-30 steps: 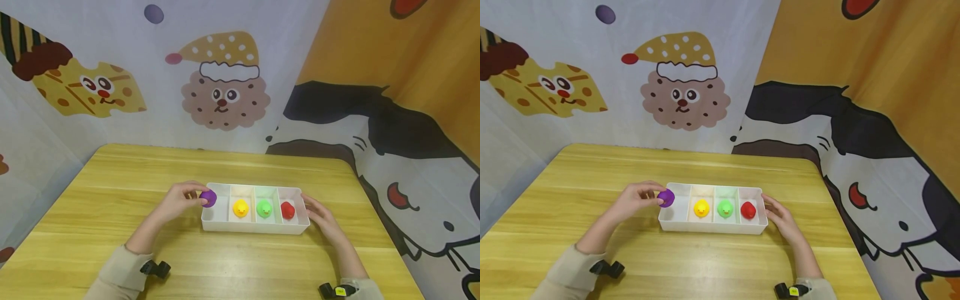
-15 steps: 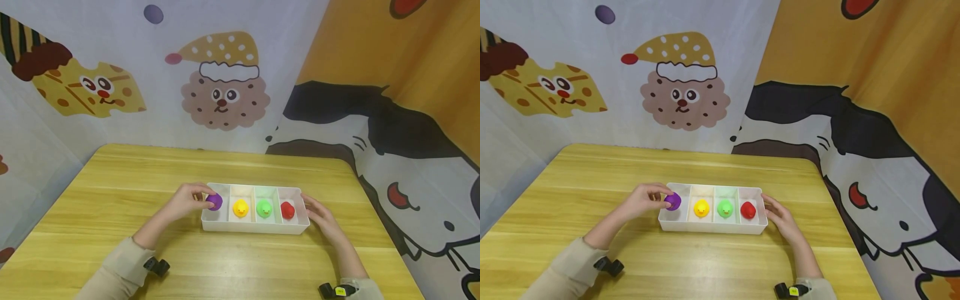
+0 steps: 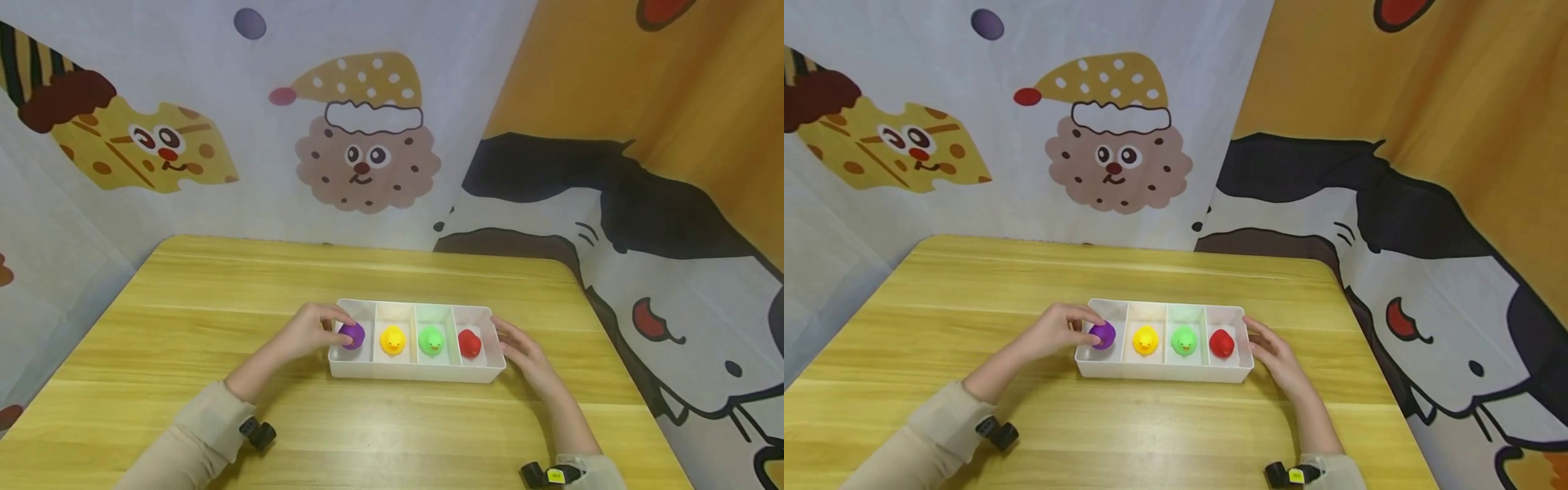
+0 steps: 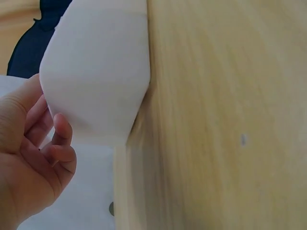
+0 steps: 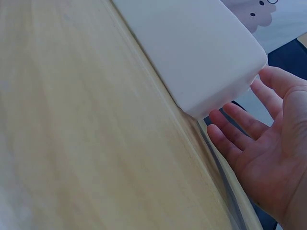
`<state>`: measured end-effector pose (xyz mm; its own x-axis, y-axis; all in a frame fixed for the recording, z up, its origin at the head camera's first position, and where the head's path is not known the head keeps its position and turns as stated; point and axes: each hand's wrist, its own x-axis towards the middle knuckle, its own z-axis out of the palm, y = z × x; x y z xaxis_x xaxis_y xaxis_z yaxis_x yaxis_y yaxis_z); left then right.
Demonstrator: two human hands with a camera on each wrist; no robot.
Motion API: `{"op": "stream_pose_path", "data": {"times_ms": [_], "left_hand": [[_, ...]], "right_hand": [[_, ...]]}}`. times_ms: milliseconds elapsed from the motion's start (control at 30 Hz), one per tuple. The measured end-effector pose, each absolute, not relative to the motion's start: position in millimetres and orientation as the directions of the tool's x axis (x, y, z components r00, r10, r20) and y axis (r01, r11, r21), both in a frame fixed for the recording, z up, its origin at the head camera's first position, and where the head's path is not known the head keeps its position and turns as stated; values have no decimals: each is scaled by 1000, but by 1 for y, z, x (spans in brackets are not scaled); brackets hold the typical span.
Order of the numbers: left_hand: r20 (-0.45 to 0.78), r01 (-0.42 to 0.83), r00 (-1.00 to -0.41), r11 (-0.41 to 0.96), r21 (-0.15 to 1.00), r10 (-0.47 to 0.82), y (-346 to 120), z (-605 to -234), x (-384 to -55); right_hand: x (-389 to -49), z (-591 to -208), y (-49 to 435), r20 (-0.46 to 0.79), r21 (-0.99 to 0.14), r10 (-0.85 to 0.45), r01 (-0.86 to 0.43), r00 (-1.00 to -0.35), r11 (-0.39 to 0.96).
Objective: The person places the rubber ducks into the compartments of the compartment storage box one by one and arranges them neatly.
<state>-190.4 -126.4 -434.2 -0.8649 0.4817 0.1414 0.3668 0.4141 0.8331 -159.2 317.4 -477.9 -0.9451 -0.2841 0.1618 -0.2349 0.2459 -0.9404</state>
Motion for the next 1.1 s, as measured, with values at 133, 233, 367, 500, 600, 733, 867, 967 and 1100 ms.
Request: {"op": "stream_pose_path", "data": {"times_ms": [133,233,367,500,600,733,867,967,1100], "left_hand": [[116,351,-868,432,831,482,-126,-437,-192],[112,352,-867,438,827,486,-125,-439,-193],[135,386,-853,435,813,504,-122,-440,-194],[138,398,-847,440,805,513,-119,-440,-195],[131,397,-848,454,798,513,-118,-439,-195],[113,391,-853,480,785,510,-116,-438,-195],[83,368,-864,511,777,496,-114,-437,-196],[70,360,-871,533,765,487,-112,-436,-196],[62,363,-876,568,739,479,-110,-434,-196]], "right_hand": [[-160,-478,317,161,-941,-287,-234,-944,245],[-160,-478,317,161,-942,-287,-234,-944,241],[-160,-478,317,160,-942,-285,-232,-945,241],[-160,-478,317,159,-940,-283,-233,-946,251],[-160,-477,317,155,-937,-281,-231,-947,261],[-159,-476,317,150,-936,-276,-226,-949,269],[-159,-476,317,151,-937,-275,-226,-949,267],[-159,-477,318,153,-937,-272,-227,-950,267],[-159,-478,318,157,-941,-272,-227,-949,252]]}}
